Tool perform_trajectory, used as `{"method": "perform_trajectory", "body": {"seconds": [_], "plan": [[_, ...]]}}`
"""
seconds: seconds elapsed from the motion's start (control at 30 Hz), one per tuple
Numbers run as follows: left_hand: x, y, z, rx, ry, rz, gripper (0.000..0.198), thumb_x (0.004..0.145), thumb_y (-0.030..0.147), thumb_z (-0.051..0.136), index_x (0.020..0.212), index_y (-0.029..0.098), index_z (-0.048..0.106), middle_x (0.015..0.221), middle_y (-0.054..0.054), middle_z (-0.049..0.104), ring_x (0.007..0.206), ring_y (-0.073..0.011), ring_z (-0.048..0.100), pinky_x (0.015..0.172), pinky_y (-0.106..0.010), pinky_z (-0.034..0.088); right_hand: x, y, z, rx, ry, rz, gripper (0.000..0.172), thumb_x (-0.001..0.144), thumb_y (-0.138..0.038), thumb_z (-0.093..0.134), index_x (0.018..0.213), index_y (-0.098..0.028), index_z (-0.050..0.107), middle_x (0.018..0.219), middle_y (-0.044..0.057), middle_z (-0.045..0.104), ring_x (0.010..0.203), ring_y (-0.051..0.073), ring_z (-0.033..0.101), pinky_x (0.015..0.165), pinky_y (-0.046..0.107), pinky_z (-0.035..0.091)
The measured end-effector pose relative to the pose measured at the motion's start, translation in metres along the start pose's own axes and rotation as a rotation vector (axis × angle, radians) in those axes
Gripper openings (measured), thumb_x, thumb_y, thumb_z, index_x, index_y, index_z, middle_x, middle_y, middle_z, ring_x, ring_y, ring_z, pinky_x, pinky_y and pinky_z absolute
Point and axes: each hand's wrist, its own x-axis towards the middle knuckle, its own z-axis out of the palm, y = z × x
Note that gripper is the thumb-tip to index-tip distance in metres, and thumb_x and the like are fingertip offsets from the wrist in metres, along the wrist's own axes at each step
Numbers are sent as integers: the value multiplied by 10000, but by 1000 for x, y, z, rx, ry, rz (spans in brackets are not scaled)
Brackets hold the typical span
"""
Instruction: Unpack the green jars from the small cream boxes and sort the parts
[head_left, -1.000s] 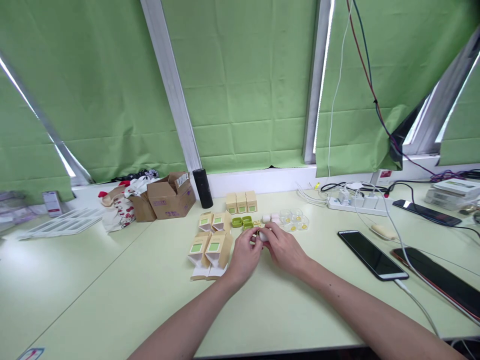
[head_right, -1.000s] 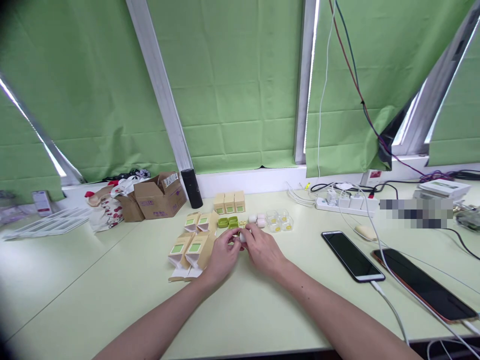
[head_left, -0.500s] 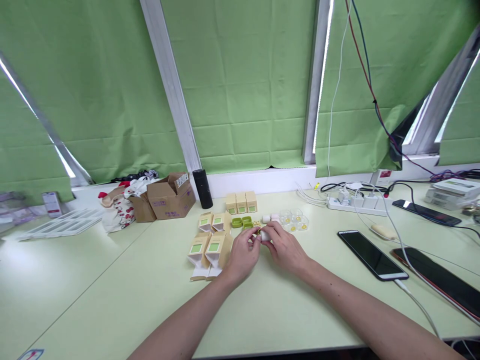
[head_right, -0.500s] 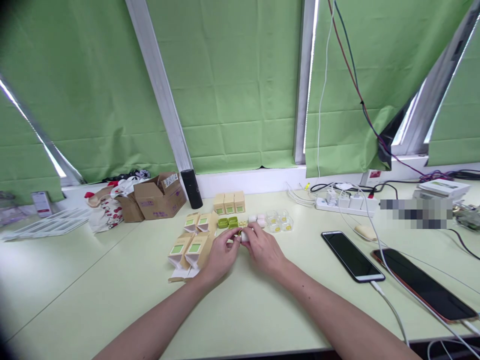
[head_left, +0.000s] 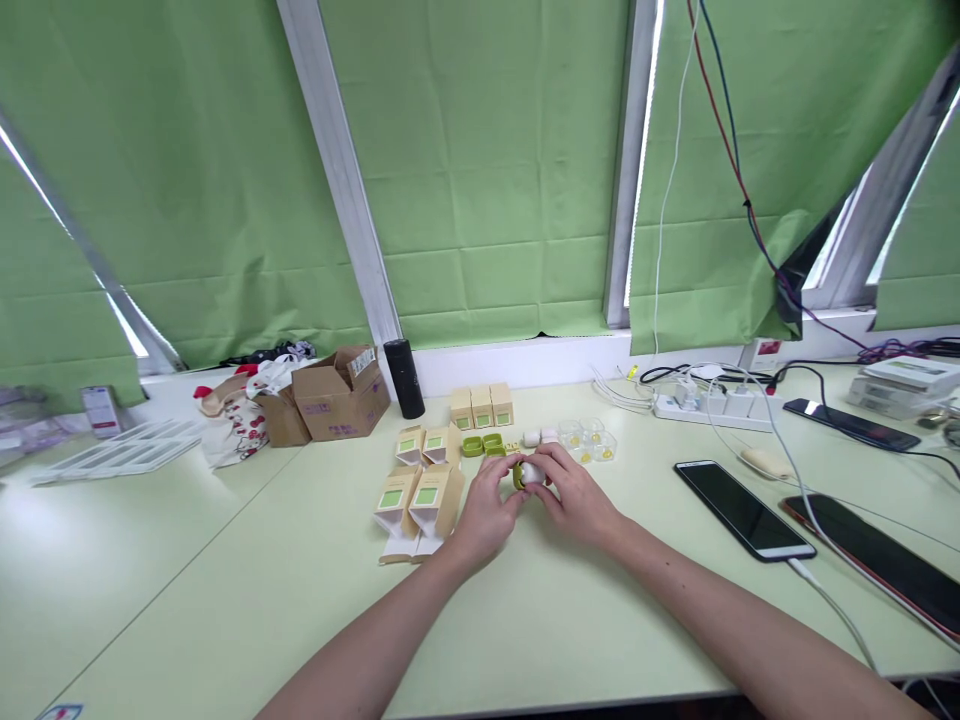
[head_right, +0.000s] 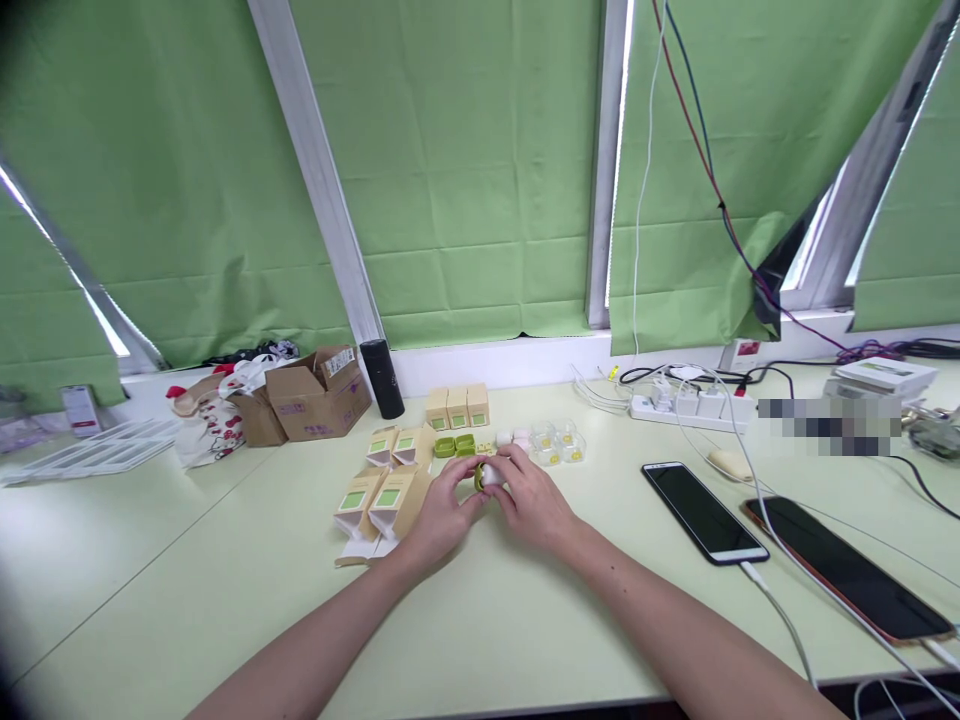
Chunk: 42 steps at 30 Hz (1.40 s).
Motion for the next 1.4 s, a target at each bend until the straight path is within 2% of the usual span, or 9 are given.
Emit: {"method": "perform_trajectory", "body": {"seconds": [0.33, 0.67, 0.93, 1.03, 1.13, 1.27, 1.4], "plan": [[5, 4, 5, -130, -19, -135, 422, 889, 221, 690, 1311, 202, 682, 1323, -131, 682, 1206, -255, 647, 1021, -422, 538, 5, -2, 0, 122, 51, 85, 315, 993, -161, 517, 1289, -253, 572, 1207, 116, 600, 1101, 269, 623, 938, 467, 566], [6, 9, 7, -176, 31, -165, 413, 865, 221, 718, 1276, 182, 704, 1296, -135, 718, 1163, -262, 689, 943, -391, 582, 6, -4, 5, 195, 104, 158, 208, 1019, -226, 493, 1200, -243, 594, 1165, 110, 629, 1084, 270, 605, 927, 458, 547], [5, 19, 7, -215, 38, -200, 419, 854, 227, 735, 1268, 168, 703, 1307, -147, 716, 972, -232, 740, 871, -382, 610, 5, -3, 13, 279, 152, 238, 208, 1044, -350, 480, 1170, -251, 613, 1138, 97, 635, 1063, 261, 609, 917, 448, 547], [5, 15, 6, -247, 39, -207, 408, 859, 246, 739, 1254, 153, 699, 1275, -157, 728, 1048, -260, 734, 893, -399, 610, 7, 1, 13, 426, 209, 324, 289, 1041, -471, 491, 1158, -239, 619, 1106, 88, 644, 932, 236, 646, 857, 440, 570], [6, 11, 5, -286, 59, -239, 421, 856, 268, 750, 1254, 144, 687, 1262, -164, 728, 1106, -276, 722, 918, -411, 608, 11, 10, 8, 739, 328, 486, 428, 976, -617, 571, 1150, -230, 622, 1024, 69, 682, 799, 213, 675, 800, 437, 594], [5, 8, 4, -333, 75, -273, 472, 870, 292, 736, 1316, 167, 647, 1324, -153, 691, 1061, -244, 734, 915, -389, 611, 14, 20, -2, 1139, 361, 637, 474, 866, -657, 706, 1035, -215, 687, 1089, 99, 736, 903, 253, 718, 769, 425, 606], [4, 7, 4, -338, 101, -244, 500, 865, 301, 745, 1337, 177, 634, 1323, -149, 686, 1101, -244, 719, 937, -382, 600, 12, 21, -5, 1234, 313, 721, 406, 889, -597, 695, 1031, -218, 722, 1189, 107, 734, 955, 247, 717, 736, 377, 597]]}}
